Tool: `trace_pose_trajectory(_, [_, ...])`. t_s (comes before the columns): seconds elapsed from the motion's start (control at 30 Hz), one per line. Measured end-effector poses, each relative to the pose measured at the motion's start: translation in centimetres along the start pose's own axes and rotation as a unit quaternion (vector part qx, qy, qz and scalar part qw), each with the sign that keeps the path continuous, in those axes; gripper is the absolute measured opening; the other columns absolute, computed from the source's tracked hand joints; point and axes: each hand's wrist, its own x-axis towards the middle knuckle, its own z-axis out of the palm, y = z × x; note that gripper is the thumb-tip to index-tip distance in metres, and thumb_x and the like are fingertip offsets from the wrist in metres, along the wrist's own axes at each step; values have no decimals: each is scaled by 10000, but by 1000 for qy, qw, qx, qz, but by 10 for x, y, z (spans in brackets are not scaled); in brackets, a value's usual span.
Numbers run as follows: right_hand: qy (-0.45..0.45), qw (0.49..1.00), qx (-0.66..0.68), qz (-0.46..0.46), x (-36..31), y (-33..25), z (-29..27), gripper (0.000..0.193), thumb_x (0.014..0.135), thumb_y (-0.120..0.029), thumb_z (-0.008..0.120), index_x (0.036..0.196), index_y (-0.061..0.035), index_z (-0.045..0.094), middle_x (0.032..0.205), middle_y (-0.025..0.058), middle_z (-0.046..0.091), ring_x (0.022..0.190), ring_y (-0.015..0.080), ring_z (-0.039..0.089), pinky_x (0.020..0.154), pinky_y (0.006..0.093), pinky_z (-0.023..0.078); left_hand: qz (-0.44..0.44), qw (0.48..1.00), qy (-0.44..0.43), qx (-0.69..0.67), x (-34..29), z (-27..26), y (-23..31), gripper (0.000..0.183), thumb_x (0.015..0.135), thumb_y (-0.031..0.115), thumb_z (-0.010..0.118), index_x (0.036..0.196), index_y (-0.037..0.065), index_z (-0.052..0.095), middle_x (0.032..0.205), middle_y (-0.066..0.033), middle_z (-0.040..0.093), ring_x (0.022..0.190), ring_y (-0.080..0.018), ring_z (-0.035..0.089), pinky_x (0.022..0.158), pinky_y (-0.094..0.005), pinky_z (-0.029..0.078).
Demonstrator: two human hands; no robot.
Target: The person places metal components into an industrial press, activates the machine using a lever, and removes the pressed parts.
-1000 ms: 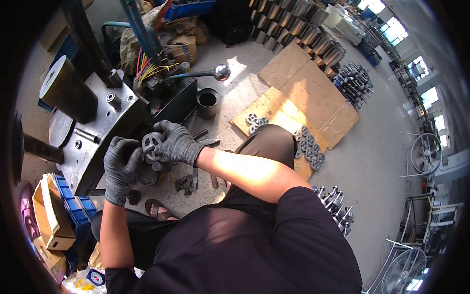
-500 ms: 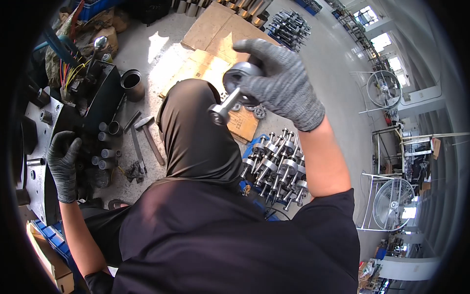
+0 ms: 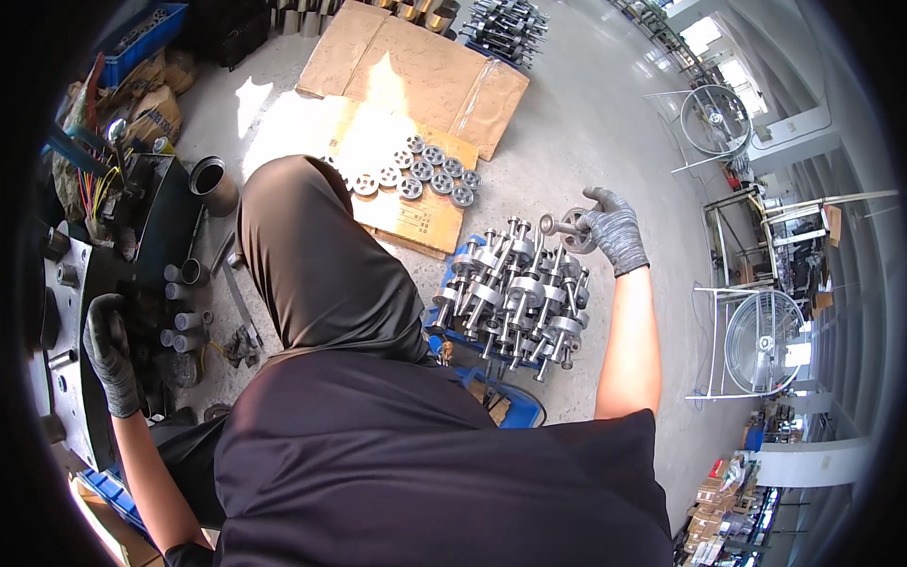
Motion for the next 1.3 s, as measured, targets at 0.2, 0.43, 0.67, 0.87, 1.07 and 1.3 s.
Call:
trace_pose_trajectory(0.2, [84,985,99,117,25,131,-39,543,799,-3,716,1334,38,632,868,142,753,587,201,700,452,341,542,-6,1000,-6,-28,13,24,-17,317,1059,131,577,1354,46,656,1113,20,672,966,-54,606,856,-207,485])
trace_pose_trajectory(0.43, [96,963,-7,251,18,170,-66,243,860,-143,721,1017,41,696,854,205,741,533,281,704,390,390,541,181,975,-29,126,10,18,-23,371,1083,64,490,1438,13,587,1406,-106,638,1255,-229,630,1126,-367,480])
trace_pose_trajectory(0.67, [239,836,146,471,6,309,-96,162,879,-230,689,769,-112,672,705,90,668,483,244,594,415,412,526,368,856,7,364,8,18,-16,351,1063,33,534,1407,29,603,1388,-162,632,1273,-313,626,1089,-395,519])
trace_pose_trajectory(0.87, [-48,887,-32,457,-30,344,-109,125,900,-203,676,828,-107,705,666,90,650,450,225,543,486,351,530,415,814,-55,402,0,25,-9,461,944,-5,626,1402,45,620,1374,-177,634,1251,-360,626,1053,-438,525])
trace_pose_trajectory(1.07, [253,654,454,550,-55,403,-77,235,1033,-170,584,1228,-46,633,916,90,574,606,262,510,570,461,513,338,856,-79,383,6,35,-20,421,975,3,602,1395,21,614,1368,-170,624,1241,-341,626,1066,-412,511])
trace_pose_trajectory(1.3, [-40,991,44,116,-101,430,-28,230,958,-72,704,1173,-21,641,1036,136,688,871,271,655,788,519,618,247,915,-33,318,16,22,-50,363,1025,26,580,1385,7,614,1348,-150,646,1239,-290,628,1088,-383,487])
